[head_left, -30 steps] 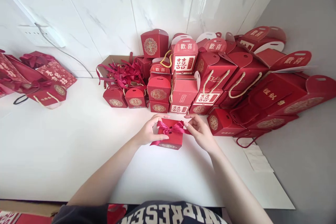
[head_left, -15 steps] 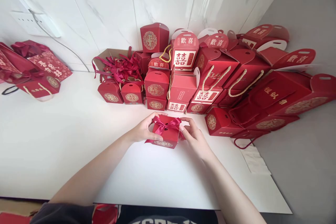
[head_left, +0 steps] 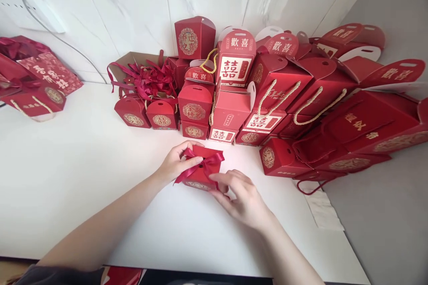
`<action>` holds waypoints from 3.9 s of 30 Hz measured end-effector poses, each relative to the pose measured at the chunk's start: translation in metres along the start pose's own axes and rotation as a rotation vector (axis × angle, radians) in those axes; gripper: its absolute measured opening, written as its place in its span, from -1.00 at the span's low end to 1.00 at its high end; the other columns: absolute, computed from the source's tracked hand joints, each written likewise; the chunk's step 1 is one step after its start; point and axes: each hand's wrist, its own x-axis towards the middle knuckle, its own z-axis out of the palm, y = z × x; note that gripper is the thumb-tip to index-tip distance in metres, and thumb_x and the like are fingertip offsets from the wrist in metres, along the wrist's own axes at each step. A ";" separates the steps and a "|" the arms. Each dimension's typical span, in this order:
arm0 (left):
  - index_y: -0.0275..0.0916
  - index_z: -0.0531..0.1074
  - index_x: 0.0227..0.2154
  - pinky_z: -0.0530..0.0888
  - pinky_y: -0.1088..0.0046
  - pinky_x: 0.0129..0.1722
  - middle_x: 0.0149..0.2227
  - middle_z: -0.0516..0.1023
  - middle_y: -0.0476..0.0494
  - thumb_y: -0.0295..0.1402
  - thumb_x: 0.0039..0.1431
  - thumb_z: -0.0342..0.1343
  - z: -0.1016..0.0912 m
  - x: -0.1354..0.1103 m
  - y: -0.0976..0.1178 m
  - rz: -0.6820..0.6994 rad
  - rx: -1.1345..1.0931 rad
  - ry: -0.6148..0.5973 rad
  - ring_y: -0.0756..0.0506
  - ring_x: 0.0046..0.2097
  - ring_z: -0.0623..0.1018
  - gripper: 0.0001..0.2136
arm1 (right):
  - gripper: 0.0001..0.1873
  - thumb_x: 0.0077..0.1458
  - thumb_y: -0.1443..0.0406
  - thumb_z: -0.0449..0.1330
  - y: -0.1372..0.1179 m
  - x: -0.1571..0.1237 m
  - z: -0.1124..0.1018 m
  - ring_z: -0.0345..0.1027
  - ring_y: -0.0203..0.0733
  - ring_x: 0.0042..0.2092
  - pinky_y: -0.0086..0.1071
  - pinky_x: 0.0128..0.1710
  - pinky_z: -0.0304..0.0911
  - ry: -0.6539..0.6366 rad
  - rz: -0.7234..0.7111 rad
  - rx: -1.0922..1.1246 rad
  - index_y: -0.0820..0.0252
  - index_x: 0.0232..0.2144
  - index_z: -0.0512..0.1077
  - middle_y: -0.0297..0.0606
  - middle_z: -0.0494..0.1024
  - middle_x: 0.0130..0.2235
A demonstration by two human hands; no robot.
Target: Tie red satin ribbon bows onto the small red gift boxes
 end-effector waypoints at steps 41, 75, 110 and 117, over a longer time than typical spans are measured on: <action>-0.22 0.43 -0.54 0.27 0.42 -0.45 -0.48 0.49 -0.07 0.14 0.21 -0.08 -0.023 -0.026 0.086 -0.397 1.053 -0.014 -0.08 -0.45 0.44 -0.48 | -0.73 0.29 0.25 0.10 -0.001 0.027 -0.046 0.27 -0.11 0.07 -0.22 0.05 0.23 -0.048 0.299 0.009 0.05 0.03 0.33 -0.15 0.38 -0.01; -0.26 0.43 -0.55 0.39 0.46 -0.21 -0.18 0.44 -0.13 -0.19 0.24 0.07 -0.034 -0.038 0.036 -0.333 0.321 -0.392 -0.09 -0.19 0.45 -0.68 | -0.55 0.22 0.02 0.15 0.071 0.075 -0.035 0.33 -0.11 0.09 -0.20 0.14 0.17 -0.543 0.375 0.543 0.20 -0.55 0.45 -0.20 0.47 -0.05; -0.29 0.44 -0.59 0.14 0.49 -0.56 -0.61 0.30 0.00 -0.03 0.16 0.11 -0.027 0.036 0.072 -0.264 0.588 -0.626 0.06 -0.56 0.22 -0.58 | -0.63 0.19 0.04 0.19 0.055 0.072 -0.054 0.23 -0.02 0.24 -0.06 0.25 0.09 -0.598 0.321 0.467 0.18 -0.50 0.47 -0.16 0.38 0.19; -0.26 0.10 -0.72 0.04 0.47 -0.59 -0.68 0.07 0.09 -0.04 0.04 0.22 -0.010 0.032 0.063 -0.229 0.639 -0.454 0.09 -0.59 0.09 -0.48 | -0.69 0.23 0.10 0.17 0.052 0.072 -0.056 0.21 -0.05 0.25 -0.09 0.22 0.12 -0.559 0.258 0.334 0.14 -0.47 0.44 -0.20 0.35 0.19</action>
